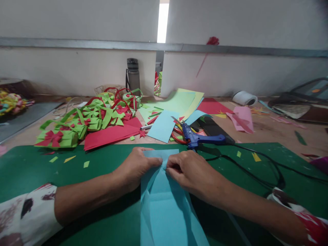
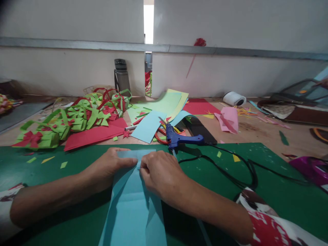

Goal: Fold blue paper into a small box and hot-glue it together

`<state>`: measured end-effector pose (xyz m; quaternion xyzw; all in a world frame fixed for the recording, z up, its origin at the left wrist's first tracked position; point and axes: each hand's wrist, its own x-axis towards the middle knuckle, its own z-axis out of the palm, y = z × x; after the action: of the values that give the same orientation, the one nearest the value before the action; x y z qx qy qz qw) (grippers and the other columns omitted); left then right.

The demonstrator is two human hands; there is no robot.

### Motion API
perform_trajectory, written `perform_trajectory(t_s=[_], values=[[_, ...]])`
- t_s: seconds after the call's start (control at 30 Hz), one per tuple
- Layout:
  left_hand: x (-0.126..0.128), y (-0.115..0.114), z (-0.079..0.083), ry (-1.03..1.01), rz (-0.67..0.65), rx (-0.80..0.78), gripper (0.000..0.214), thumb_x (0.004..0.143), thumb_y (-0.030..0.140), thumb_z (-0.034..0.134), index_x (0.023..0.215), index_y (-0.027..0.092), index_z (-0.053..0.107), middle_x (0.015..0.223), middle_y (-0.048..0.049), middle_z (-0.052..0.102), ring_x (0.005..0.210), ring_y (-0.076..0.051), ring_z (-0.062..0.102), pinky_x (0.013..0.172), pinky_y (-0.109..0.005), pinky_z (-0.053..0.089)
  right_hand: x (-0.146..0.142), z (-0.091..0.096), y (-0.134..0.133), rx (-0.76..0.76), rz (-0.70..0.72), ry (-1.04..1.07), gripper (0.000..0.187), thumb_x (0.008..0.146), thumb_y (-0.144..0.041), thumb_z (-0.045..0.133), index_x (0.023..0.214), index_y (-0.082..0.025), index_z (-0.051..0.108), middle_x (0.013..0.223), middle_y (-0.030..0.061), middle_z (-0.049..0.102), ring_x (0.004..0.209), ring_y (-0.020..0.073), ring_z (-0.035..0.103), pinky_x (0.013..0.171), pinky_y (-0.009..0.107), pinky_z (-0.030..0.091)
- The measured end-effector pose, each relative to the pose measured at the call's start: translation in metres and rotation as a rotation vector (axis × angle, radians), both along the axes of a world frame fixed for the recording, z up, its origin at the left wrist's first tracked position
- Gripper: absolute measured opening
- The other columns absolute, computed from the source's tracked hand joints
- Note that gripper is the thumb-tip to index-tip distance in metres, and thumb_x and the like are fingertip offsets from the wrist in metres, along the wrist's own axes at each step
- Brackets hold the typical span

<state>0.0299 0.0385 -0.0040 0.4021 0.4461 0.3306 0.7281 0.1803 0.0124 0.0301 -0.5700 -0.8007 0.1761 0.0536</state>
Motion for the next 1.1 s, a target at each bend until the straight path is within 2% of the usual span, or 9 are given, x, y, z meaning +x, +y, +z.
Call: perform_trajectory(t_s=[0.17,0.63,0.87,1.1], values=[[-0.0004,0.0004,-0.0005,0.012,-0.015,0.018,0.013,0.054,0.015,0.064,0.059,0.017,0.052,0.052,0.0025,0.053,0.055,-0.021,0.061,0.056,-0.033,0.049,0.0008,-0.0002,-0.0003,-0.020,-0.004,0.015,0.015,0.069,-0.009,0.049,0.065,-0.018,0.061,0.055,-0.0024,0.049,0.052,0.0098,0.040,0.052,0.023,0.024],[-0.0009,0.0013,-0.0019,0.029,-0.019,0.031,0.013,0.055,0.016,0.064,0.061,0.016,0.052,0.053,0.0025,0.054,0.055,-0.021,0.060,0.057,-0.034,0.049,0.0023,-0.0039,0.0018,0.020,-0.010,0.031,0.018,0.070,-0.012,0.046,0.053,-0.017,0.049,0.048,-0.0040,0.034,0.047,0.0083,0.029,0.048,0.025,0.018],[0.0000,0.0009,-0.0023,0.054,-0.020,0.026,0.013,0.056,0.015,0.063,0.062,0.016,0.052,0.052,0.0030,0.053,0.054,-0.020,0.060,0.056,-0.034,0.050,-0.0002,-0.0022,0.0016,0.008,-0.031,-0.021,0.016,0.069,-0.013,0.047,0.053,-0.017,0.049,0.047,-0.0033,0.038,0.045,0.0081,0.030,0.047,0.025,0.018],[0.0005,0.0018,-0.0041,0.044,-0.008,0.021,0.014,0.055,0.015,0.064,0.065,0.015,0.054,0.052,0.0027,0.054,0.055,-0.021,0.061,0.057,-0.034,0.050,0.0003,-0.0065,0.0021,0.058,-0.032,-0.064,0.015,0.067,-0.016,0.048,0.053,-0.017,0.051,0.046,-0.0027,0.041,0.044,0.0079,0.029,0.046,0.026,0.016]])
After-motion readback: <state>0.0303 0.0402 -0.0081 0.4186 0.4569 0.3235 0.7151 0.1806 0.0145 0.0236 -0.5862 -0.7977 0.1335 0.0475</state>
